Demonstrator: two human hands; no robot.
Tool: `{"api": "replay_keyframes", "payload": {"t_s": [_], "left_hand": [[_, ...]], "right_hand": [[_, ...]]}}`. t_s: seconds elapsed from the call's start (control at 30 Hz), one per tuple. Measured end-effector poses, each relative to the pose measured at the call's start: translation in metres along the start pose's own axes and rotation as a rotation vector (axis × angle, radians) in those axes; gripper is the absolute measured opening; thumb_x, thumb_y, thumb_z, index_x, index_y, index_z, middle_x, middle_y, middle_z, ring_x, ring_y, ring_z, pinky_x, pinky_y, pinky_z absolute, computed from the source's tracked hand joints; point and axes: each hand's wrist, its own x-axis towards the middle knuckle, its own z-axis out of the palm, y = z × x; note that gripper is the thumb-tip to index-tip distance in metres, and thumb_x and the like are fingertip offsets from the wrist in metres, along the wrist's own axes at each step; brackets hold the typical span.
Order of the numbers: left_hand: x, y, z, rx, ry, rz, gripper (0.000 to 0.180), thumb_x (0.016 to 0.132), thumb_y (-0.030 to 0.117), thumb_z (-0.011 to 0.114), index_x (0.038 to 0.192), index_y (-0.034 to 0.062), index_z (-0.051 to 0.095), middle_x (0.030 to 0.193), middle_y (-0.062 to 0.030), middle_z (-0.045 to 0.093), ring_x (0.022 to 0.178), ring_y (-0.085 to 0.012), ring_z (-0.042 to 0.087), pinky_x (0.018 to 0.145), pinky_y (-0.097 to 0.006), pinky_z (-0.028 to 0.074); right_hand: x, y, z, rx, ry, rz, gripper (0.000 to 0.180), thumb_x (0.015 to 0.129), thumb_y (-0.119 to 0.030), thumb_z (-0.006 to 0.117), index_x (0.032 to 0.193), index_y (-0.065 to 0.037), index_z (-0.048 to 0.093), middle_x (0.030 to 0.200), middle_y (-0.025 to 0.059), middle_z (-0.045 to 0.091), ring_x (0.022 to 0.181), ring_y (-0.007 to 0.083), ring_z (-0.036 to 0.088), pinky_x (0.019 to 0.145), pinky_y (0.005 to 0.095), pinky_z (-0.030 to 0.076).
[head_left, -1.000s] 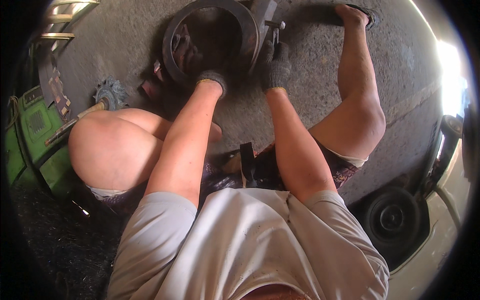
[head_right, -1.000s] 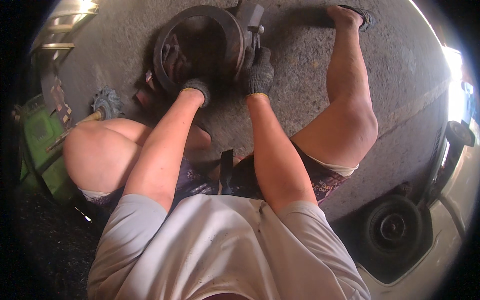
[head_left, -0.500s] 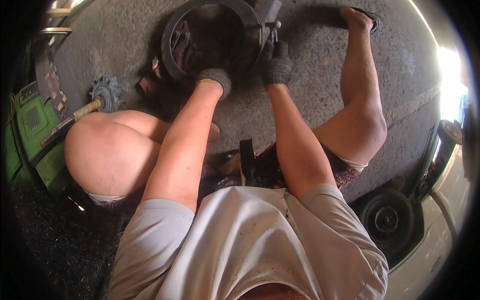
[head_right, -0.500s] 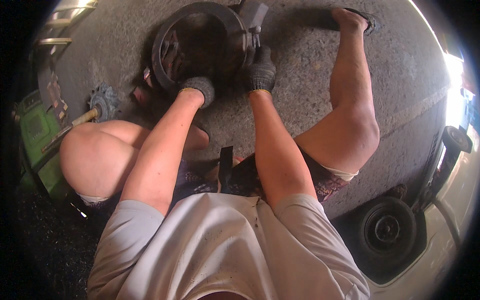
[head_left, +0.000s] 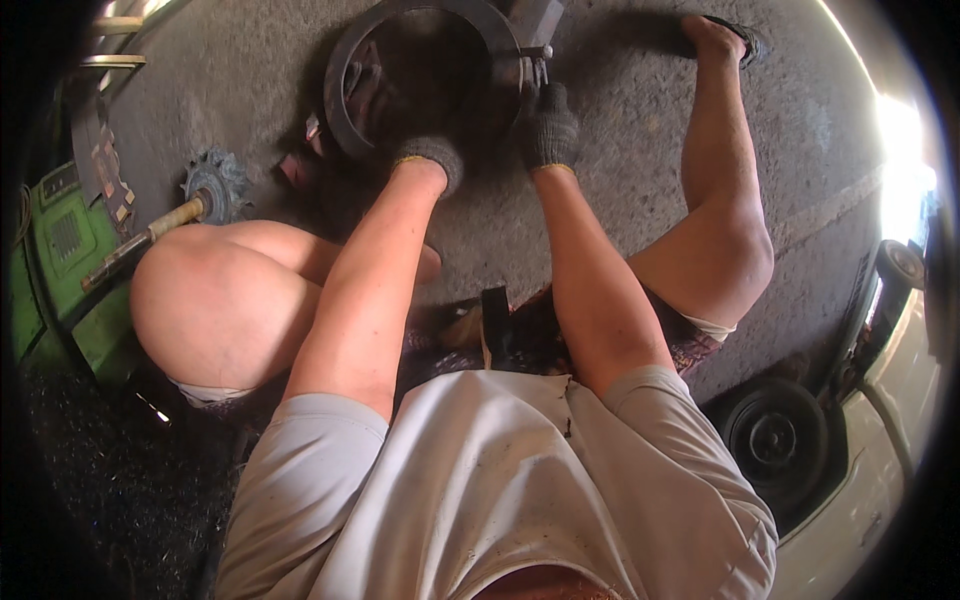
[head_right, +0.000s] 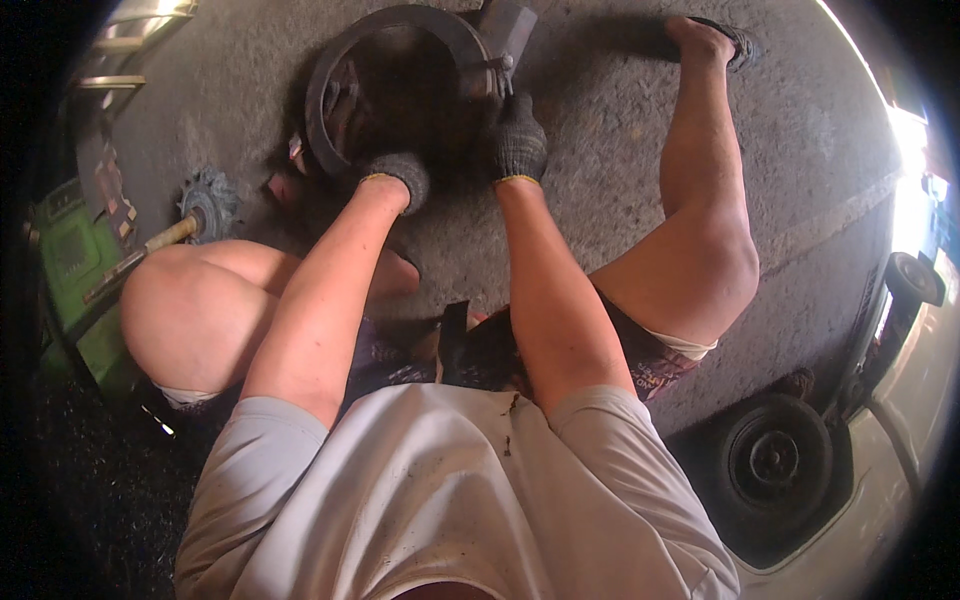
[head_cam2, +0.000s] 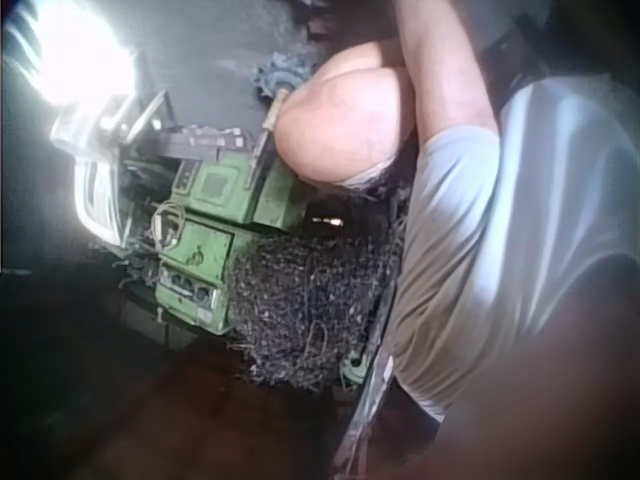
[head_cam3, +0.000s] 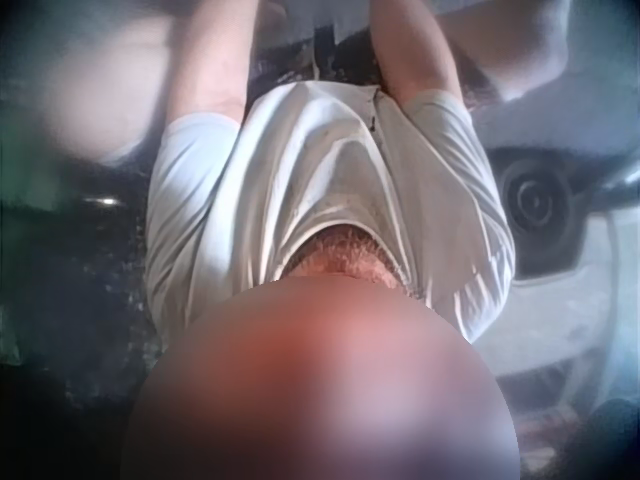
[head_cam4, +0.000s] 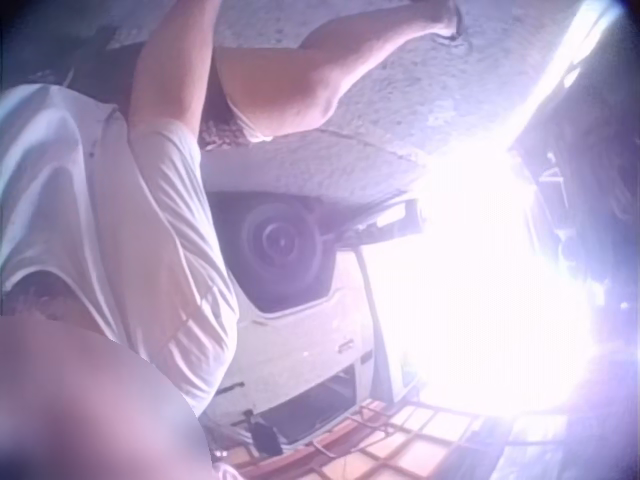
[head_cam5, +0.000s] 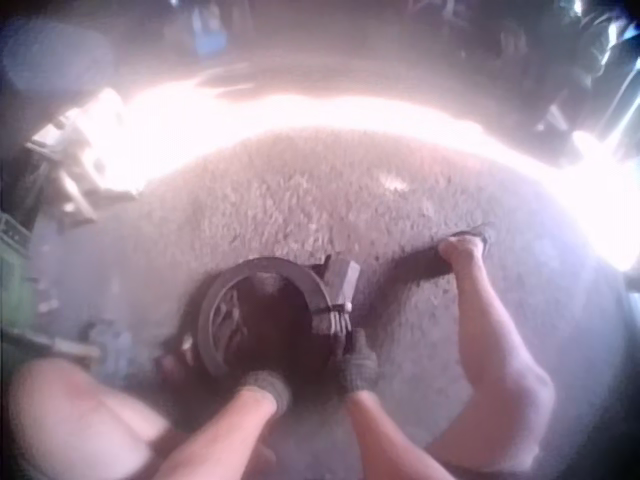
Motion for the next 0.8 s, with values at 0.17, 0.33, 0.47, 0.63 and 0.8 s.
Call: {"api": "replay_keyframes", "payload": {"t_s": [0.17, 0.33, 0.47, 0.63, 0.8], "left_hand": [[0.0037, 0.0032, 0.0018, -0.027, 0.018, 0.015, 0.041, 0.093, 0.022, 0.064, 0.13, 0.013, 0.078, 0.142, -0.0124, 0.071, 0.132, -0.0319, 0.067, 0.109, -0.044, 0.055], [0.002, 0.005, 0.0009, -0.038, 0.068, -0.012, 0.041, 0.094, 0.022, 0.063, 0.13, 0.0131, 0.078, 0.143, -0.0128, 0.071, 0.133, -0.0319, 0.067, 0.109, -0.044, 0.054], [-0.0004, 0.0039, 0.0005, -0.032, 0.006, 0.035, 0.041, 0.094, 0.022, 0.062, 0.131, 0.0132, 0.078, 0.143, -0.0132, 0.07, 0.133, -0.0319, 0.066, 0.109, -0.043, 0.054], [0.0037, 0.0034, 0.0036, -0.035, 0.05, 0.007, 0.041, 0.095, 0.022, 0.061, 0.132, 0.0134, 0.077, 0.144, -0.0137, 0.07, 0.134, -0.0319, 0.066, 0.11, -0.043, 0.053], [0.0036, 0.0011, 0.0062, -0.016, 0.02, 0.039, 0.041, 0.096, 0.022, 0.06, 0.132, 0.0135, 0.077, 0.144, -0.0142, 0.069, 0.134, -0.0319, 0.065, 0.11, -0.042, 0.053]], "right_hand": [[0.0019, -0.0002, -0.0024, 0.038, -0.004, -0.062, 0.045, 0.107, -0.053, 0.054, 0.121, -0.01, 0.059, 0.107, 0.0343, 0.072, 0.106, 0.0594, 0.066, 0.088, 0.0656, 0.051], [0.0008, -0.001, -0.0047, -0.005, -0.02, -0.006, 0.047, 0.106, -0.054, 0.055, 0.122, -0.01, 0.059, 0.109, 0.0361, 0.071, 0.109, 0.0588, 0.065, 0.089, 0.0645, 0.052], [-0.0006, -0.0011, -0.0047, 0.032, -0.005, -0.067, 0.044, 0.105, -0.051, 0.056, 0.122, -0.01, 0.06, 0.11, 0.0367, 0.071, 0.11, 0.0584, 0.065, 0.089, 0.0638, 0.052], [-0.0001, -0.0028, -0.0066, 0.007, 0.004, -0.017, 0.04, 0.107, -0.047, 0.054, 0.12, -0.01, 0.061, 0.108, 0.0348, 0.071, 0.106, 0.0585, 0.066, 0.087, 0.0652, 0.051], [-0.0008, -0.0016, -0.0071, -0.084, -0.022, -0.005, 0.043, 0.107, -0.048, 0.052, 0.119, -0.008, 0.06, 0.106, 0.0357, 0.071, 0.107, 0.0585, 0.066, 0.088, 0.0653, 0.051]]}}
